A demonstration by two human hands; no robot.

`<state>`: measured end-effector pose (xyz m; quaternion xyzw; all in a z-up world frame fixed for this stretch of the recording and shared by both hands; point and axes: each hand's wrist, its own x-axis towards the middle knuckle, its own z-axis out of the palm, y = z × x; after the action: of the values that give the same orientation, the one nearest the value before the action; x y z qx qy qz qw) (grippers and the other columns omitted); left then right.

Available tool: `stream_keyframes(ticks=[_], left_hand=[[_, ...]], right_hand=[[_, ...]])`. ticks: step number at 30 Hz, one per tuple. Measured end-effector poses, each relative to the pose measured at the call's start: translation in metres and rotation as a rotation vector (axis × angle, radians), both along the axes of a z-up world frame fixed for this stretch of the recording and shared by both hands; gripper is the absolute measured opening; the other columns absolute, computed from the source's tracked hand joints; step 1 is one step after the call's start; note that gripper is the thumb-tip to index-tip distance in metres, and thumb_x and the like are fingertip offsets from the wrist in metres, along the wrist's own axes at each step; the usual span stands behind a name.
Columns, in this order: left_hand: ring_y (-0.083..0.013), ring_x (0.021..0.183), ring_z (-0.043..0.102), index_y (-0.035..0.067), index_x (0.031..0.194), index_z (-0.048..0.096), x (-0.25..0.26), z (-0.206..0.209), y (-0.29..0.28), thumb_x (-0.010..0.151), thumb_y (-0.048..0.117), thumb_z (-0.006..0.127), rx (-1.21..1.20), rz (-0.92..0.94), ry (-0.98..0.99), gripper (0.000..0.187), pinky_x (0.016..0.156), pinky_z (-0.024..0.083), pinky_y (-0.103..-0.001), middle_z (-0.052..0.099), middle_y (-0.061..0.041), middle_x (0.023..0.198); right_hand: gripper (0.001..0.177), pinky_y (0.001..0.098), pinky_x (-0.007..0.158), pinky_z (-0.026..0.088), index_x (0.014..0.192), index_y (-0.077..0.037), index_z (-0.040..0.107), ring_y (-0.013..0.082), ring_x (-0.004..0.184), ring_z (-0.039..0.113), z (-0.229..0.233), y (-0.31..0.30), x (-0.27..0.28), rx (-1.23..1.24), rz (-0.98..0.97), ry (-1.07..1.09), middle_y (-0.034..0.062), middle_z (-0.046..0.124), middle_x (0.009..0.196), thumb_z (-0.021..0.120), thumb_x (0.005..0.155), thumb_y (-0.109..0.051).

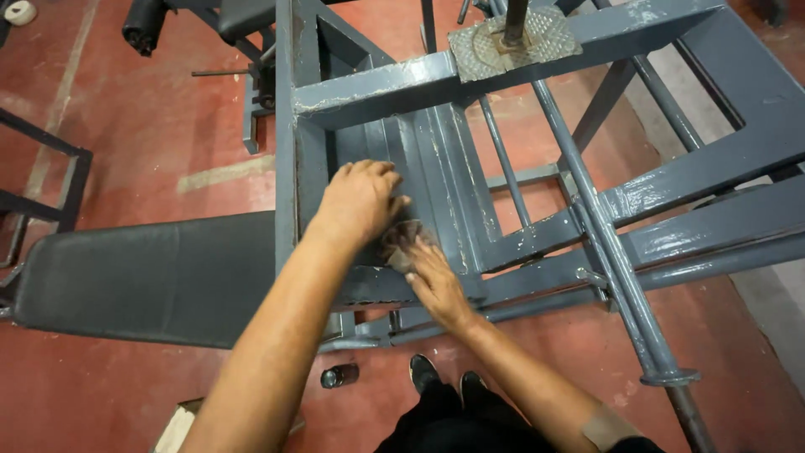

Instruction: Cleaning various metal frames and pads of a weightlifting machine using a cloth.

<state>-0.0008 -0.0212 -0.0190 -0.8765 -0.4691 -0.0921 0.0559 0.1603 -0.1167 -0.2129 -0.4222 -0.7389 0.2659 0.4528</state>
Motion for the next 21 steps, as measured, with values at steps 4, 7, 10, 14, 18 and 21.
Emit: stream_keyframes(ticks=[4, 7, 10, 14, 18, 21], left_hand=[[-0.0305, 0.133, 0.052, 0.013, 0.125, 0.067, 0.025, -0.014, -0.034, 0.088, 0.043, 0.069, -0.084, 0.085, 0.098, 0.048, 0.109, 0.039, -0.054, 0.058, -0.01, 0.142], [-0.0295, 0.139, 0.048, 0.014, 0.142, 0.054, 0.04, -0.039, -0.049, 0.095, 0.045, 0.061, -0.284, 0.213, 0.182, 0.057, 0.116, 0.035, -0.056, 0.052, -0.009, 0.15], [-0.0355, 0.142, 0.039, 0.008, 0.156, 0.031, 0.043, -0.065, -0.058, 0.097, 0.063, 0.053, -0.361, 0.28, 0.086, 0.083, 0.113, 0.032, -0.057, 0.036, -0.017, 0.159], [-0.0323, 0.144, 0.038, 0.009, 0.162, 0.013, 0.053, -0.04, -0.056, 0.089, 0.075, 0.046, -0.456, 0.355, 0.092, 0.104, 0.112, 0.033, -0.058, 0.027, -0.015, 0.163], [-0.0321, 0.143, 0.044, 0.01, 0.161, 0.018, 0.052, -0.056, -0.05, 0.092, 0.073, 0.04, -0.479, 0.407, 0.018, 0.096, 0.107, 0.042, -0.057, 0.029, -0.014, 0.165], [-0.035, 0.14, 0.048, 0.012, 0.162, 0.019, 0.052, -0.054, -0.049, 0.098, 0.07, 0.033, -0.528, 0.439, -0.07, 0.088, 0.106, 0.044, -0.055, 0.03, -0.015, 0.165]], right_hand=[[0.037, 0.0474, 0.124, 0.029, 0.134, -0.002, 0.063, 0.0412, 0.148, 0.041, -0.021, 0.028, -0.002, 0.106, 0.077, 0.06, 0.0209, 0.059, 0.145, 0.057, 0.1, -0.018], [0.043, 0.0453, 0.122, 0.035, 0.137, 0.0, 0.056, 0.04, 0.143, 0.047, -0.014, 0.02, -0.007, 0.034, -0.005, 0.224, 0.0238, 0.055, 0.146, 0.049, 0.096, -0.011], [0.048, 0.0468, 0.122, 0.033, 0.143, 0.004, 0.051, 0.0431, 0.144, 0.045, -0.009, -0.01, 0.0, 0.065, -0.124, 0.264, 0.0275, 0.051, 0.149, 0.043, 0.097, -0.001], [0.037, 0.047, 0.118, 0.036, 0.126, 0.002, 0.062, 0.0404, 0.135, 0.052, -0.044, -0.018, 0.03, 0.22, -0.153, 0.041, 0.0223, 0.062, 0.137, 0.059, 0.09, 0.0], [0.028, 0.0448, 0.115, 0.042, 0.12, -0.001, 0.068, 0.0342, 0.13, 0.058, -0.078, -0.011, 0.049, -0.064, -0.325, 0.081, 0.0179, 0.067, 0.132, 0.062, 0.094, -0.005], [0.029, 0.0473, 0.116, 0.041, 0.121, -0.006, 0.07, 0.0341, 0.132, 0.058, -0.069, -0.014, 0.042, -0.116, -0.328, 0.042, 0.0162, 0.069, 0.133, 0.063, 0.093, -0.009]])
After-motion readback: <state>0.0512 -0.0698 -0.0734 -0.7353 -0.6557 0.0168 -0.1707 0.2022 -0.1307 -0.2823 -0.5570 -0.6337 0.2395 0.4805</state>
